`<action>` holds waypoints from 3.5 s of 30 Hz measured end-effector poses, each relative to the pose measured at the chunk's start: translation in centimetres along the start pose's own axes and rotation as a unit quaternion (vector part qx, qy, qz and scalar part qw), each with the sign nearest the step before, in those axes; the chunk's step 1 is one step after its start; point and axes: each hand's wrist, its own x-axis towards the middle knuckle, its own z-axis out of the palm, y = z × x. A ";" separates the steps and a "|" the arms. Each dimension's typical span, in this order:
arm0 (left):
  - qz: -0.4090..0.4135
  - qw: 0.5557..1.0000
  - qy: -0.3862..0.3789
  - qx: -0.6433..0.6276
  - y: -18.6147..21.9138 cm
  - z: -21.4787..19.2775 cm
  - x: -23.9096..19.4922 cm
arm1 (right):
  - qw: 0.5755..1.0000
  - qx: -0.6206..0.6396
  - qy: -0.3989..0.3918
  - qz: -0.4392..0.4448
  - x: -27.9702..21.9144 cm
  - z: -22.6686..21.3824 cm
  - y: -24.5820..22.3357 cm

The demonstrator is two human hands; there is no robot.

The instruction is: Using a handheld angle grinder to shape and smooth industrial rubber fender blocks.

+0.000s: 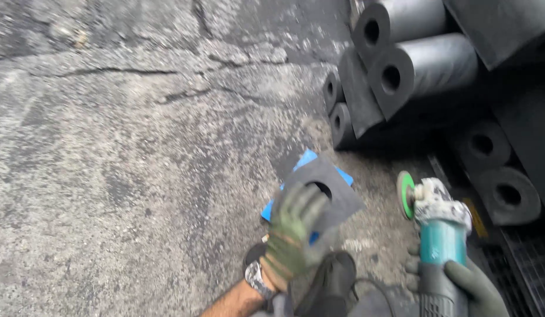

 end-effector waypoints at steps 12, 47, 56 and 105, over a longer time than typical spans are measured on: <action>0.052 0.998 -0.012 -0.040 -7.7 1.0 2.6 | 0.819 -0.560 0.123 -0.038 -5.7 8.1 -1.3; -0.156 0.889 0.125 -0.412 -10.3 4.1 0.7 | 0.789 -0.605 0.079 -0.067 -2.7 13.0 -1.7; -0.154 0.875 0.123 -0.441 -10.8 4.6 -0.2 | 0.820 -0.568 0.012 -0.071 -2.8 14.5 -1.0; -0.168 0.876 0.121 -0.435 -11.4 4.4 0.1 | 0.789 -0.608 0.074 -0.054 -6.6 6.1 2.5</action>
